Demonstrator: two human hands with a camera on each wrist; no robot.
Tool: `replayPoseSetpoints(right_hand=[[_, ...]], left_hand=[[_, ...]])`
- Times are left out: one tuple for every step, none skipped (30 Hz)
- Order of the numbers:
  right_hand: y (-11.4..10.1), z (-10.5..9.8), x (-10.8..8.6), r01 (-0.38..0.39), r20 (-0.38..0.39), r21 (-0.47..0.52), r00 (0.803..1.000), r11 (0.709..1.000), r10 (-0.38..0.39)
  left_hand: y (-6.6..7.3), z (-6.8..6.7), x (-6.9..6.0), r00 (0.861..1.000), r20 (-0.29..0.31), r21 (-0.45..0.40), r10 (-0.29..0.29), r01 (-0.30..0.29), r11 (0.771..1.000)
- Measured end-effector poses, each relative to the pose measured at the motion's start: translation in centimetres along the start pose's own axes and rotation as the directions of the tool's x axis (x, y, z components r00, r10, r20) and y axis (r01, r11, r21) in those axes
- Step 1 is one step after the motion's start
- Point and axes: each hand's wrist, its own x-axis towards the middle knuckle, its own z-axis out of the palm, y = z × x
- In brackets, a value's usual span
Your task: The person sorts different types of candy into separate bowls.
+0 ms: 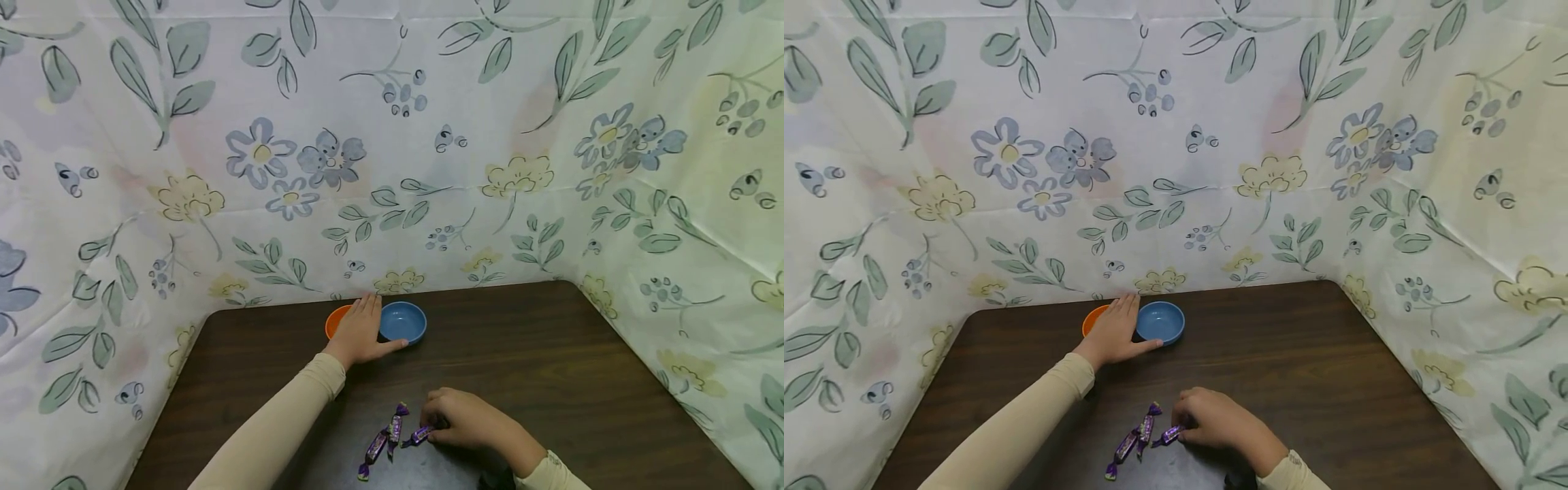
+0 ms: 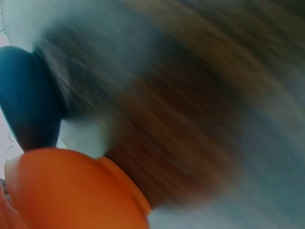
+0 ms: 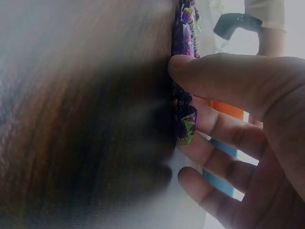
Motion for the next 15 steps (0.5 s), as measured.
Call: replayPoseSetpoints(right_hand=[[0.0, 0.0, 0.0, 0.000, 0.002, -0.001, 1.000, 1.000, 0.000], [0.0, 0.0, 0.0, 0.000, 0.002, -0.002, 1.000, 1.000, 0.000], [0.0, 0.0, -0.1, 0.001, 0.002, -0.002, 1.000, 1.000, -0.001], [0.0, 0.0, -0.1, 0.002, 0.001, -0.002, 1.000, 1.000, -0.002], [0.0, 0.1, -0.1, 0.003, 0.001, -0.001, 1.000, 1.000, -0.003], [0.1, 0.1, -0.1, 0.005, 0.001, 0.002, 1.000, 1.000, -0.005], [0.1, 0.1, -0.1, 0.006, 0.002, 0.002, 1.000, 1.000, -0.006], [0.1, 0.1, -0.1, 0.005, 0.003, 0.004, 1.000, 1.000, -0.005], [0.1, 0.1, -0.1, 0.004, 0.005, 0.008, 1.000, 1.000, -0.004], [0.1, 0.2, -0.1, 0.002, 0.007, 0.009, 1.000, 1.000, -0.002], [0.1, 0.2, -0.1, 0.000, 0.008, 0.012, 1.000, 1.000, 0.000], [0.1, 0.2, -0.1, -0.003, 0.010, 0.012, 1.000, 1.000, 0.003], [0.0, 0.2, -0.1, -0.004, 0.010, 0.015, 1.000, 1.000, 0.004], [0.0, 0.2, -0.2, -0.005, 0.010, 0.018, 1.000, 1.000, 0.005], [0.0, 0.1, -0.2, -0.005, 0.010, 0.022, 1.000, 1.000, 0.004]], left_hand=[[0.2, 0.1, 0.2, 1.000, -0.004, 0.002, 0.003, -0.003, 1.000], [0.3, 0.2, 0.4, 1.000, -0.004, 0.002, 0.004, -0.004, 1.000], [0.5, 0.2, 0.5, 1.000, -0.002, 0.003, 0.006, -0.006, 1.000], [0.6, 0.3, 0.7, 1.000, 0.002, 0.008, 0.007, -0.007, 1.000], [0.7, 0.3, 0.8, 1.000, 0.006, 0.007, 0.007, -0.007, 1.000], [0.8, 0.4, 0.9, 1.000, 0.010, 0.012, 0.007, -0.007, 1.000], [0.9, 0.5, 1.0, 1.000, 0.015, 0.013, 0.008, -0.008, 1.000], [1.0, 0.5, 1.0, 1.000, 0.023, 0.016, 0.008, -0.009, 1.000], [1.1, 0.5, 1.1, 1.000, 0.030, 0.014, 0.009, -0.010, 1.000], [1.2, 0.5, 1.1, 0.999, 0.036, 0.012, 0.010, -0.010, 1.000], [1.3, 0.5, 1.1, 0.999, 0.040, 0.008, 0.009, -0.009, 1.000], [1.3, 0.6, 1.1, 0.999, 0.045, 0.011, 0.007, -0.008, 1.000], [1.4, 0.6, 1.1, 0.999, 0.046, 0.010, 0.005, -0.006, 1.000], [1.4, 0.6, 1.1, 0.999, 0.046, 0.012, 0.002, -0.002, 1.000], [1.4, 0.7, 1.2, 0.999, 0.045, 0.012, -0.001, 0.001, 1.000]])
